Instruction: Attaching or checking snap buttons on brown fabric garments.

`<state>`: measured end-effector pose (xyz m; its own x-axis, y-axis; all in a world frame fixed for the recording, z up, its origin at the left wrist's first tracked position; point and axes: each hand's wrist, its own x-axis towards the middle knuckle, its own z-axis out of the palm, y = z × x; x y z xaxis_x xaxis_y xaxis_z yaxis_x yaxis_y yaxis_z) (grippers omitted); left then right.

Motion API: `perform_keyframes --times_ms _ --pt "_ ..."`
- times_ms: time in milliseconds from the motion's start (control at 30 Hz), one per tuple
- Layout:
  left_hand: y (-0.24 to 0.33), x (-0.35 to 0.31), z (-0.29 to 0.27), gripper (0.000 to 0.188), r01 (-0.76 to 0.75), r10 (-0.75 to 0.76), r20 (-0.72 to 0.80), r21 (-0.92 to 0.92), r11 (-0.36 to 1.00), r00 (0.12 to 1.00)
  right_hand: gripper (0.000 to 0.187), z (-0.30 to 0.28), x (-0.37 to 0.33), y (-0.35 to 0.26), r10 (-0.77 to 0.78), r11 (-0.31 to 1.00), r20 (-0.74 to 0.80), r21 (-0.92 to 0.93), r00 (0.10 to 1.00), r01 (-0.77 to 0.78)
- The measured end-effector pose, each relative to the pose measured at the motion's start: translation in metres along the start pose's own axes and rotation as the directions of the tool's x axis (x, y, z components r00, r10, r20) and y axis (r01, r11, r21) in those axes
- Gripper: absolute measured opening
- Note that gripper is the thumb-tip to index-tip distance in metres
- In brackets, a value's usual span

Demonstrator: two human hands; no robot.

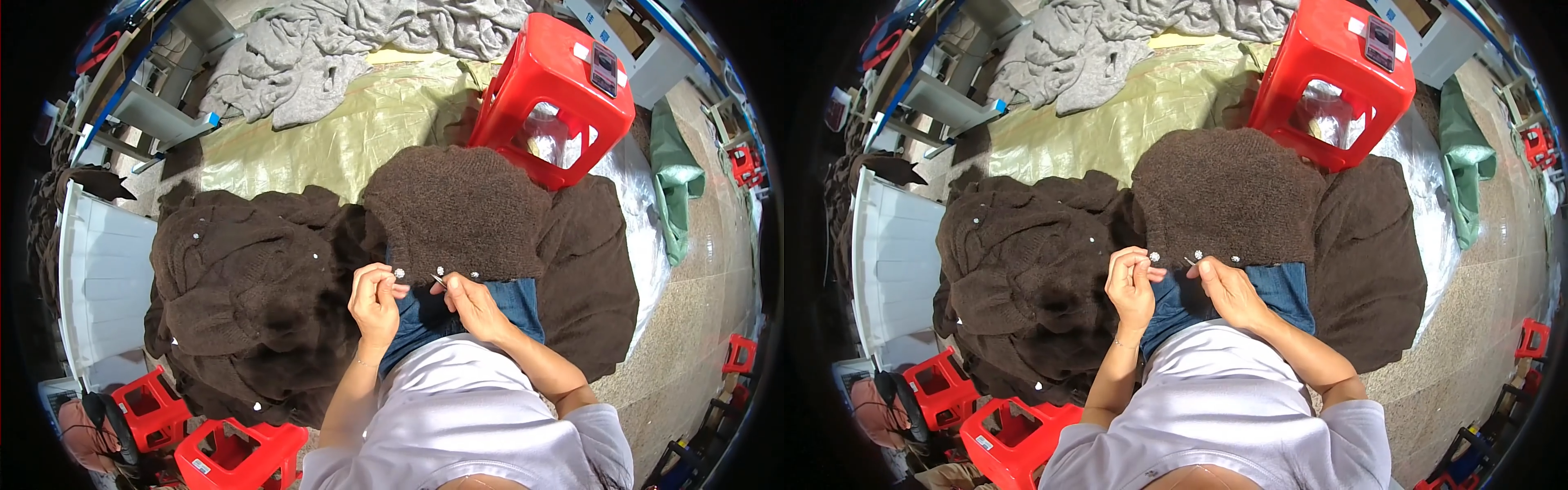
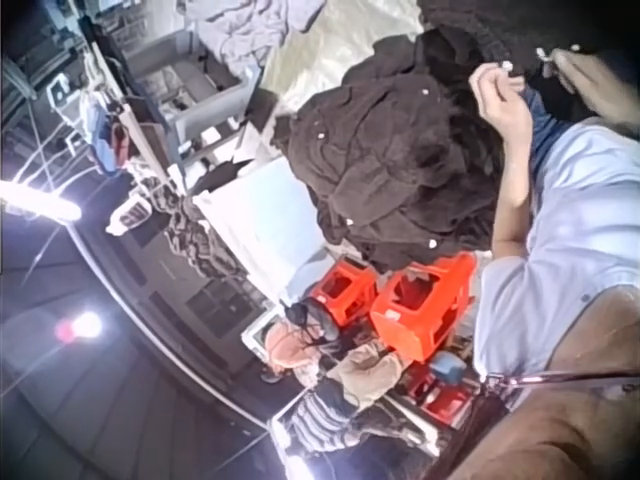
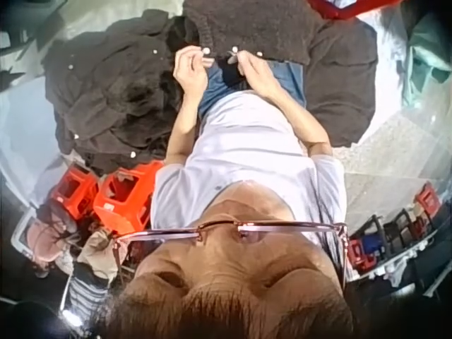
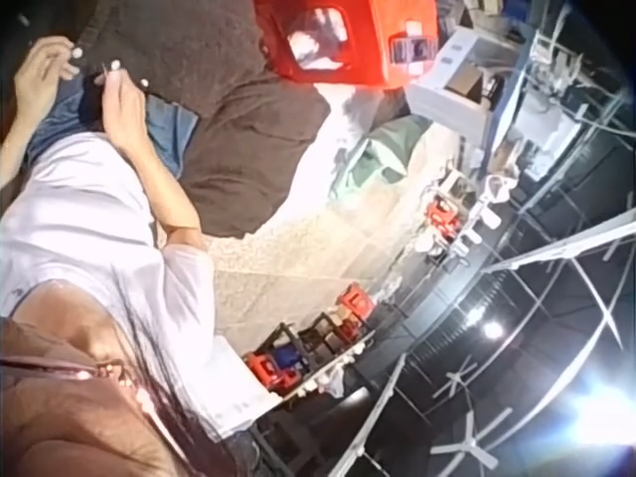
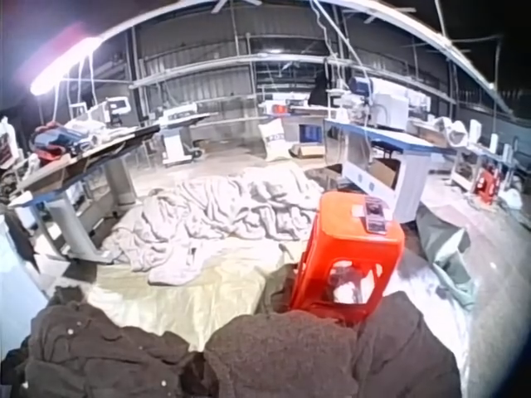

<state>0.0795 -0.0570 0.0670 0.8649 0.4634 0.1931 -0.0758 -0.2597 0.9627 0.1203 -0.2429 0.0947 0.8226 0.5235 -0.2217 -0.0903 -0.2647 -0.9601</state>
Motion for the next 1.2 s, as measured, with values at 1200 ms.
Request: perform_keyframes --times_ms 1200 --pt "-0.004 -0.021 0.01 0.002 0.137 -0.136 0.025 -0.318 0.938 0.99 0.043 0.033 0.017 0.006 0.127 0.992 -0.056 -0.011 0.99 -0.128"
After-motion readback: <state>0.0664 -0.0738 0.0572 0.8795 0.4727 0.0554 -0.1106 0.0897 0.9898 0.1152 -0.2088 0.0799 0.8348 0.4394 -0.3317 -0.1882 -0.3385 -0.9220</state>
